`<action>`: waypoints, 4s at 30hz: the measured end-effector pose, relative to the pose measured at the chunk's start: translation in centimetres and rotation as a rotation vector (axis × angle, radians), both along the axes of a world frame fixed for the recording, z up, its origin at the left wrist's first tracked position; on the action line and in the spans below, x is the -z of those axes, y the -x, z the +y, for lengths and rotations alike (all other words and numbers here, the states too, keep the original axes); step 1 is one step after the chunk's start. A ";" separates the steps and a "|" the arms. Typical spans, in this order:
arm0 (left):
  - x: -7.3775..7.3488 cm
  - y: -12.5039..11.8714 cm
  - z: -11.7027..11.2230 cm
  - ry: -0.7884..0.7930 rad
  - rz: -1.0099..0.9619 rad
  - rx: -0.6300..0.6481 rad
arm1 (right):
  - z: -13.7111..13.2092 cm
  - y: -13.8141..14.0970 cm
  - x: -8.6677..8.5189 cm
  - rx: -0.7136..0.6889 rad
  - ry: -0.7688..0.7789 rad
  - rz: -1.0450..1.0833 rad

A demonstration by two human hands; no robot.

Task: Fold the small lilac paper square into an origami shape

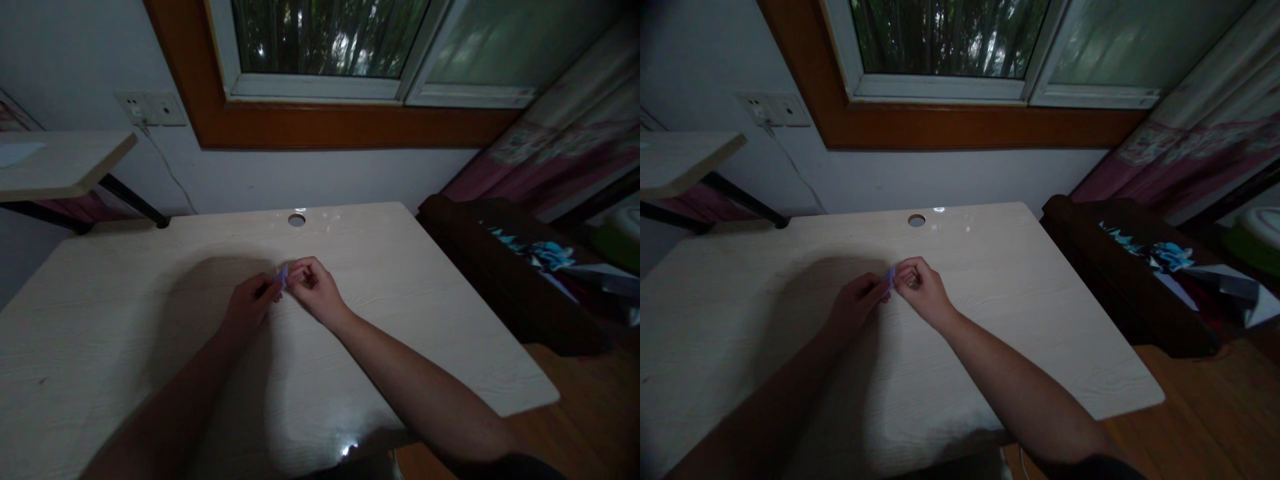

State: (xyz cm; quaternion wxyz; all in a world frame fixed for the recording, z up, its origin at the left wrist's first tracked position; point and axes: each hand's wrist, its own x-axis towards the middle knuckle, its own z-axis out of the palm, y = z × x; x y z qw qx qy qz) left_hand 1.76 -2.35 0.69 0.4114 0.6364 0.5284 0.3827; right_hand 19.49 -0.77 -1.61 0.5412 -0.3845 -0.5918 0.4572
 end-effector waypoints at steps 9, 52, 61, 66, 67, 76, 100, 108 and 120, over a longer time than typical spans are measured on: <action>-0.2 0.1 0.0 0.013 -0.041 0.021 | -0.2 0.1 -0.4 -0.019 -0.011 -0.012; 0.0 -0.1 -0.1 0.044 -0.088 0.026 | 0.1 -0.1 -0.4 0.095 0.025 0.054; 0.3 -0.1 0.0 0.038 -0.107 0.016 | 0.2 0.0 -0.3 0.123 0.055 0.123; 0.4 -0.1 0.0 0.038 -0.126 0.004 | 0.2 0.0 -0.3 0.138 0.062 0.136; 0.3 -0.1 -0.1 0.045 -0.128 0.010 | 0.2 0.0 -0.3 0.138 0.060 0.137; 0.1 -0.1 -0.1 0.054 -0.107 0.002 | 0.1 0.1 -0.6 0.140 0.070 0.137; -0.2 0.0 -0.1 0.021 -0.091 -0.044 | -0.2 0.0 -1.3 0.043 0.041 -0.034; 0.2 0.1 0.1 0.016 -0.090 -0.044 | -0.3 -0.1 -1.0 0.008 0.015 -0.093; 0.1 0.0 0.1 -0.004 -0.071 -0.048 | -0.2 -0.2 -0.8 -0.019 -0.008 -0.111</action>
